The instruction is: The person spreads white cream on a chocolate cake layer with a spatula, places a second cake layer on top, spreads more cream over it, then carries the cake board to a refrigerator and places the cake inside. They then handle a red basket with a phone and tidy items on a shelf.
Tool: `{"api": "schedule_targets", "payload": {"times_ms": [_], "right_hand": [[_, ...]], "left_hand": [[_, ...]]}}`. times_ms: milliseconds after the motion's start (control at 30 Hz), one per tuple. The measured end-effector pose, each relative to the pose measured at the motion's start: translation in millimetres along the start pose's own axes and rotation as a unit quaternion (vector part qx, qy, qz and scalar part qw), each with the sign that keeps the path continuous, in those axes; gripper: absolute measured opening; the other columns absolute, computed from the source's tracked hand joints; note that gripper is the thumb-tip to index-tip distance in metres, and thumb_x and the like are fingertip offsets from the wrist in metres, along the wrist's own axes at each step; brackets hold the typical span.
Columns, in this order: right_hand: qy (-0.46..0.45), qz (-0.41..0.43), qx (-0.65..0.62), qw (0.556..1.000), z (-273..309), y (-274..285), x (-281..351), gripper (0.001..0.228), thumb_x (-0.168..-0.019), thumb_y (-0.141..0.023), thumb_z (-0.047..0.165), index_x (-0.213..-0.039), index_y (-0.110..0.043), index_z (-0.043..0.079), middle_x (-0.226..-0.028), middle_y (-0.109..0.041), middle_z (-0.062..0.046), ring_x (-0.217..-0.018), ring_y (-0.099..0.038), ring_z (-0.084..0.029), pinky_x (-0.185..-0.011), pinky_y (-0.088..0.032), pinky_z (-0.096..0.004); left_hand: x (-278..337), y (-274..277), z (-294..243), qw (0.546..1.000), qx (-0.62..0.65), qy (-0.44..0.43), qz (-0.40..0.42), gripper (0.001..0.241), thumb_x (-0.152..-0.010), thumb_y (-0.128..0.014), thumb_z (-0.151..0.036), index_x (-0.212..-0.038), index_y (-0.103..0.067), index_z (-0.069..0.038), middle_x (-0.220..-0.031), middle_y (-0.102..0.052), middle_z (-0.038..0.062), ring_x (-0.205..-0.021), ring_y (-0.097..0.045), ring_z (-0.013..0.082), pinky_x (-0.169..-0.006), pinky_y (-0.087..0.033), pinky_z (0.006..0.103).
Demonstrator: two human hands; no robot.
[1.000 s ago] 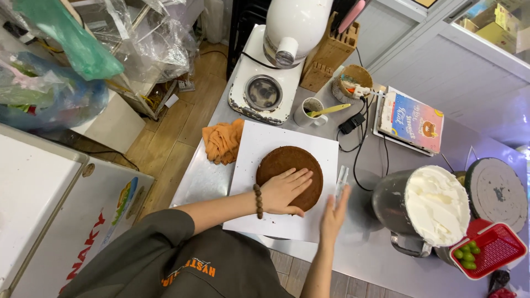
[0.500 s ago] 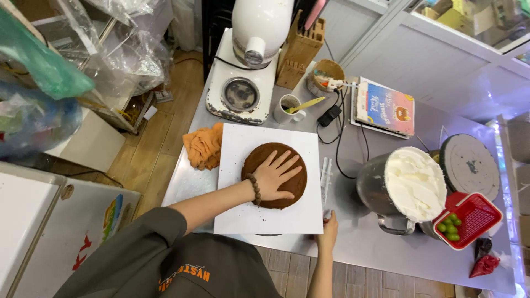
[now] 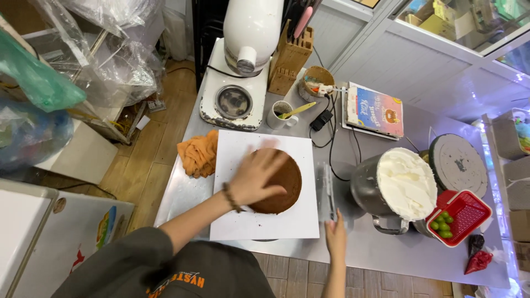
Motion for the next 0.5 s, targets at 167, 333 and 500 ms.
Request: {"api": "schedule_targets", "payload": {"times_ms": [167, 333, 500], "right_hand": [[-0.037, -0.007, 0.113, 0.993, 15, 149, -9, 0.05, -0.1, -0.056, 0.013, -0.149, -0.054, 0.024, -0.106, -0.072, -0.014, -0.096, -0.07, -0.029, -0.087, -0.056, -0.045], [-0.007, -0.119, 0.33, 0.937, 87, 309, -46, 0.038, -0.103, -0.048, 0.033, -0.13, -0.07, 0.018, -0.114, -0.073, -0.02, -0.101, -0.07, -0.04, -0.08, -0.053, -0.052], [-0.13, 0.006, 0.585, 0.8, 27, 348, -102, 0.028, -0.101, -0.053, 0.025, -0.118, -0.074, 0.017, -0.106, -0.078, -0.017, -0.104, -0.076, -0.035, -0.084, -0.059, -0.051]], "left_hand": [[67, 21, 65, 0.984, 0.038, 0.157, -0.072, 0.088, -0.092, -0.062, -0.059, -0.159, -0.032, -0.01, -0.168, -0.014, 0.029, -0.155, -0.012, 0.0454, -0.122, -0.016, 0.0596], [138, -56, 113, 0.96, 0.07, 0.271, -0.02, 0.095, -0.091, -0.064, -0.051, -0.157, -0.021, 0.003, -0.163, -0.013, 0.031, -0.154, -0.009, 0.0456, -0.123, -0.015, 0.0538], [152, -85, 92, 0.882, 0.297, 0.353, -0.097, 0.097, -0.094, -0.059, -0.044, -0.16, -0.007, 0.004, -0.162, -0.025, 0.031, -0.15, -0.03, 0.0412, -0.117, -0.03, 0.0425]]}}
Point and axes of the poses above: each hand's wrist, its own x-axis away from the middle knuckle, its own y-axis out of the back of the hand, z = x × y, the point moved 2 cm from there along -x, towards the middle knuckle
